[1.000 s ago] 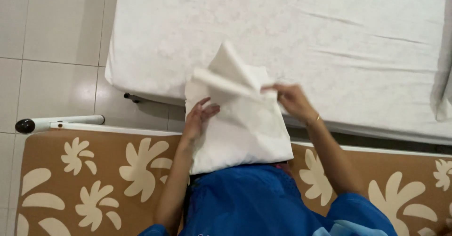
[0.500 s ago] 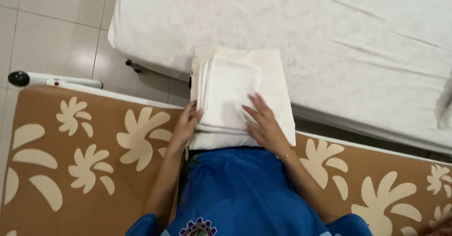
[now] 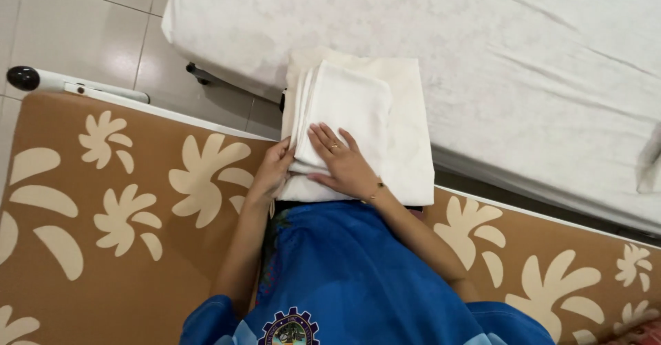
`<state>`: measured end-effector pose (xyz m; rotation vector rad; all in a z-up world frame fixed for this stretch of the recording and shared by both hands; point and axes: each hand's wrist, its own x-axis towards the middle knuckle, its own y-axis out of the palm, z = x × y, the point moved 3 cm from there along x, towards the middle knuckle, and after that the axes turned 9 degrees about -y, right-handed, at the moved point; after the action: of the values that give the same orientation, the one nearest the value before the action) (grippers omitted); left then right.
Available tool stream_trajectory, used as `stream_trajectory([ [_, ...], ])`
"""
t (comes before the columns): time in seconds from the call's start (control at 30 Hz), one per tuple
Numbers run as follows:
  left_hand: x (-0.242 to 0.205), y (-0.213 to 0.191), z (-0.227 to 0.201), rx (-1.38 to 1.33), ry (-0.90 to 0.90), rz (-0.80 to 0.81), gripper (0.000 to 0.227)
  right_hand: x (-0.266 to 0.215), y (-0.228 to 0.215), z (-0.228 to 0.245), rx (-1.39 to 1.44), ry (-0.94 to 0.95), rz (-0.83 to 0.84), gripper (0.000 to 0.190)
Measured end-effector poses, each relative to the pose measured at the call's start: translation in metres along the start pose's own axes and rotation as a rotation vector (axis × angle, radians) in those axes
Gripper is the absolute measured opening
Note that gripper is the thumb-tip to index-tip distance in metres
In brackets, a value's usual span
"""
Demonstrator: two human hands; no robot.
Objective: Folding a white pillowcase and placing it onto a blue pillow.
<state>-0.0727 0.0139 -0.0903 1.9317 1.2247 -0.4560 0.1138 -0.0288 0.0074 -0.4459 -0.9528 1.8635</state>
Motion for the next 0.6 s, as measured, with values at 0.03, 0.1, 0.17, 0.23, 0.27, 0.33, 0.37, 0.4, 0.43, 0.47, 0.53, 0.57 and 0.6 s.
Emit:
stream_trajectory([
  [0.03,-0.005,0.007,-0.009,0.014,-0.006,0.027,0.039,0.002,0.002,0.001,-0.039,0.005,-0.011,0.076],
  [0.1,-0.012,0.018,-0.020,0.028,-0.009,0.052,0.040,0.004,0.007,-0.002,-0.078,0.005,-0.023,0.077],
  [0.17,-0.014,0.022,-0.022,0.114,0.001,0.022,0.044,0.003,0.012,-0.010,-0.006,0.077,-0.056,0.070],
  [0.23,-0.008,0.016,-0.011,0.160,0.045,0.020,0.042,0.003,0.006,-0.005,0.021,0.076,-0.048,0.069],
  [0.27,-0.004,0.013,-0.006,0.206,0.084,0.018,0.040,0.003,0.004,-0.003,0.050,0.079,-0.039,0.069],
  [0.33,-0.003,0.010,-0.001,0.261,0.132,0.029,0.039,0.002,-0.001,0.002,0.000,0.051,-0.135,0.069],
  [0.37,-0.003,0.009,0.001,0.321,0.177,0.039,0.039,0.002,-0.005,0.006,-0.047,0.024,-0.235,0.069],
  [0.4,-0.019,0.019,-0.014,0.321,0.177,0.040,0.039,-0.008,0.005,-0.005,-0.048,0.025,-0.235,0.069],
  [0.43,-0.033,0.027,-0.030,0.375,0.158,-0.050,0.040,-0.020,0.011,-0.023,0.063,0.201,-0.364,0.045],
  [0.47,-0.048,0.034,-0.047,0.429,0.138,-0.142,0.043,-0.033,0.018,-0.040,0.177,0.378,-0.490,0.025],
  [0.53,-0.064,0.018,-0.049,0.491,0.136,-0.167,0.046,-0.087,0.027,-0.090,0.367,0.590,-0.692,0.025],
  [0.57,-0.073,0.009,-0.049,0.553,0.127,-0.194,0.050,-0.118,0.035,-0.115,0.565,0.806,-0.888,0.049],
  [0.6,-0.086,0.007,-0.056,0.553,0.126,-0.196,0.050,-0.130,0.015,-0.110,0.566,0.807,-0.887,0.049],
])
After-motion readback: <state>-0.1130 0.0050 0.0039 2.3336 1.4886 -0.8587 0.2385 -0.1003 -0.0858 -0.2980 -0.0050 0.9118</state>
